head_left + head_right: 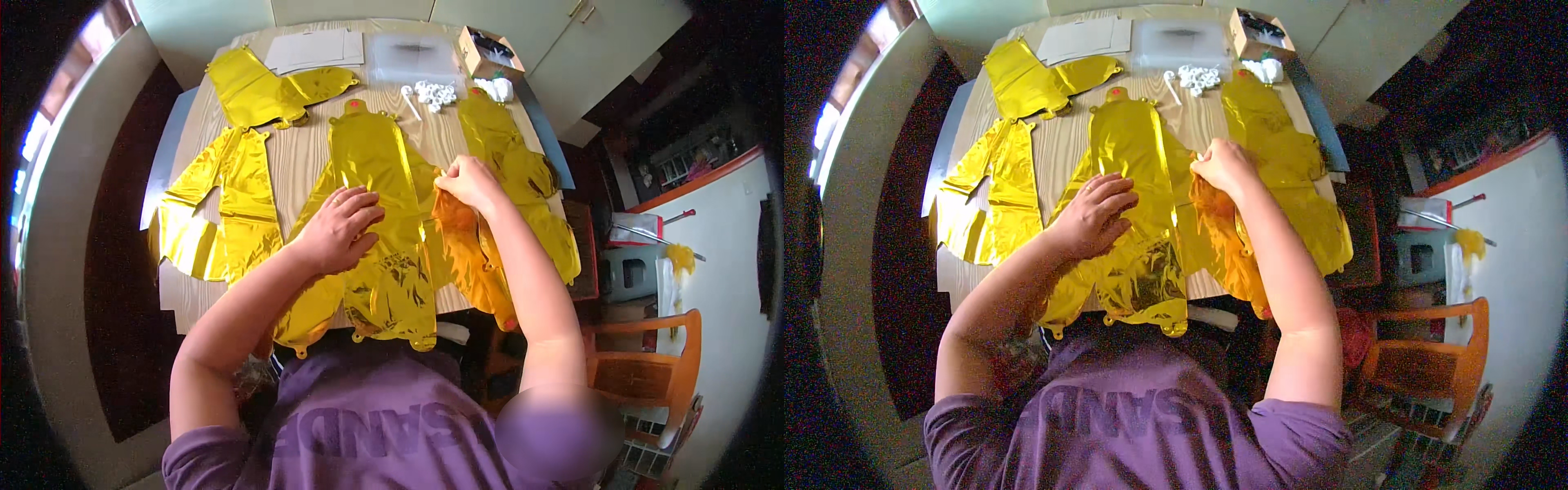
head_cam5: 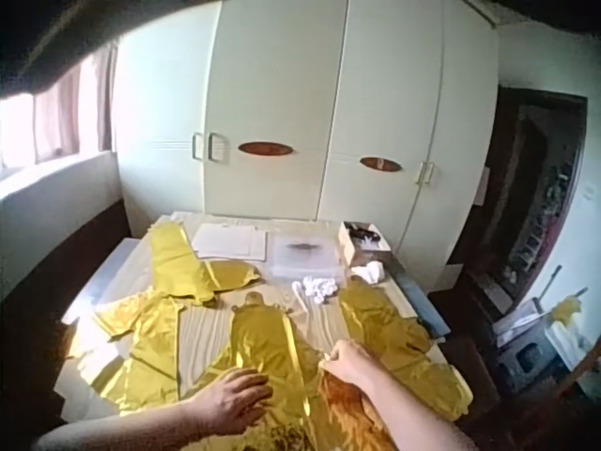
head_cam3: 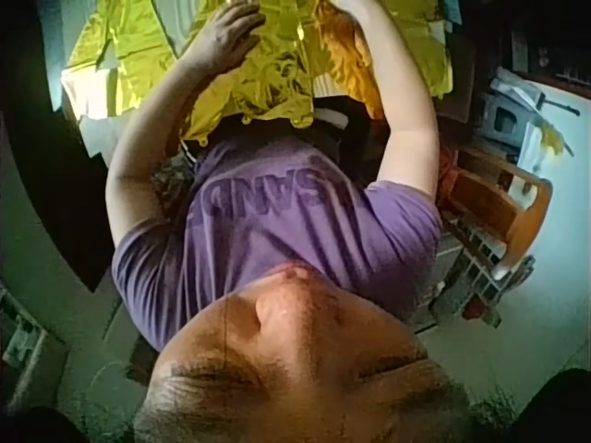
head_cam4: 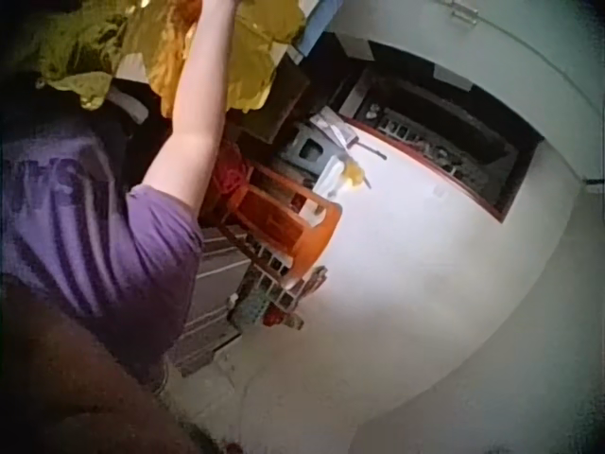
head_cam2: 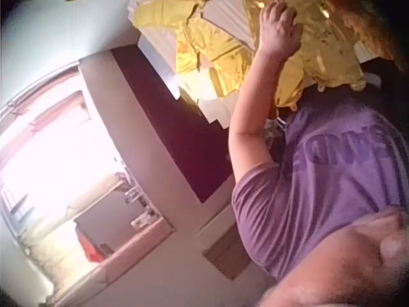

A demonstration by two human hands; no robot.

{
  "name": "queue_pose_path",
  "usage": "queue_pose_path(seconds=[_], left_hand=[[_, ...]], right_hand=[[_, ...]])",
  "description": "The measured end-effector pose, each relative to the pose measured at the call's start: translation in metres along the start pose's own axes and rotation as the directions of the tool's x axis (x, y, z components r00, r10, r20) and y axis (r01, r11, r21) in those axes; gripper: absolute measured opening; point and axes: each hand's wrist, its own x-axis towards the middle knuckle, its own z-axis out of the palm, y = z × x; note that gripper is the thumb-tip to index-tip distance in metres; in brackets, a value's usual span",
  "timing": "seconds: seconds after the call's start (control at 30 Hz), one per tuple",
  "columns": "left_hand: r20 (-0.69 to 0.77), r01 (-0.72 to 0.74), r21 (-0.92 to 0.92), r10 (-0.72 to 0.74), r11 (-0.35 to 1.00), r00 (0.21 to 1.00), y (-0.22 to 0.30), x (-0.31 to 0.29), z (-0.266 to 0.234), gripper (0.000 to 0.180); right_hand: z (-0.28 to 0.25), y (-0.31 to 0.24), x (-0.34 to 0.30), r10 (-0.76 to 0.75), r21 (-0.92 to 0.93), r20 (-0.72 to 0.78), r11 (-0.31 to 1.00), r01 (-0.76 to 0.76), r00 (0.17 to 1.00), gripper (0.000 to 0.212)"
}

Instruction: Folding gold foil balloons and inserting them into cardboard packaging sleeves.

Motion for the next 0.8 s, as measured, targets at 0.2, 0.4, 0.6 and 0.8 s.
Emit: queue_pose_path(seconds=[0.2,0.4,0.6,0.8], left_hand=[[0.007,0.026,0.04,-0.027,0.999,1.0,0.003,-0.001,-0.001,0.042],[0.013,0.021,0.017,-0.021,1.0,1.0,0.001,0.001,-0.001,0.04],[-0.016,0.006,-0.003,-0.006,1.0,1.0,-0.002,-0.001,0.001,0.041],[-0.021,-0.001,-0.029,0.0,1.0,1.0,-0.003,0.0,0.0,0.041]], right_hand=[[0.0,-0.003,-0.002,0.002,0.145,-0.037,0.989,0.003,0.999,0.023],[0.006,-0.029,-0.018,-0.278,0.831,0.106,0.552,0.068,0.955,0.017],[0.024,-0.006,-0.024,-0.392,0.255,-0.24,0.857,0.447,0.888,0.021],[0.04,-0.008,-0.033,-0.662,-0.156,-0.259,0.747,0.647,0.703,0.028]])
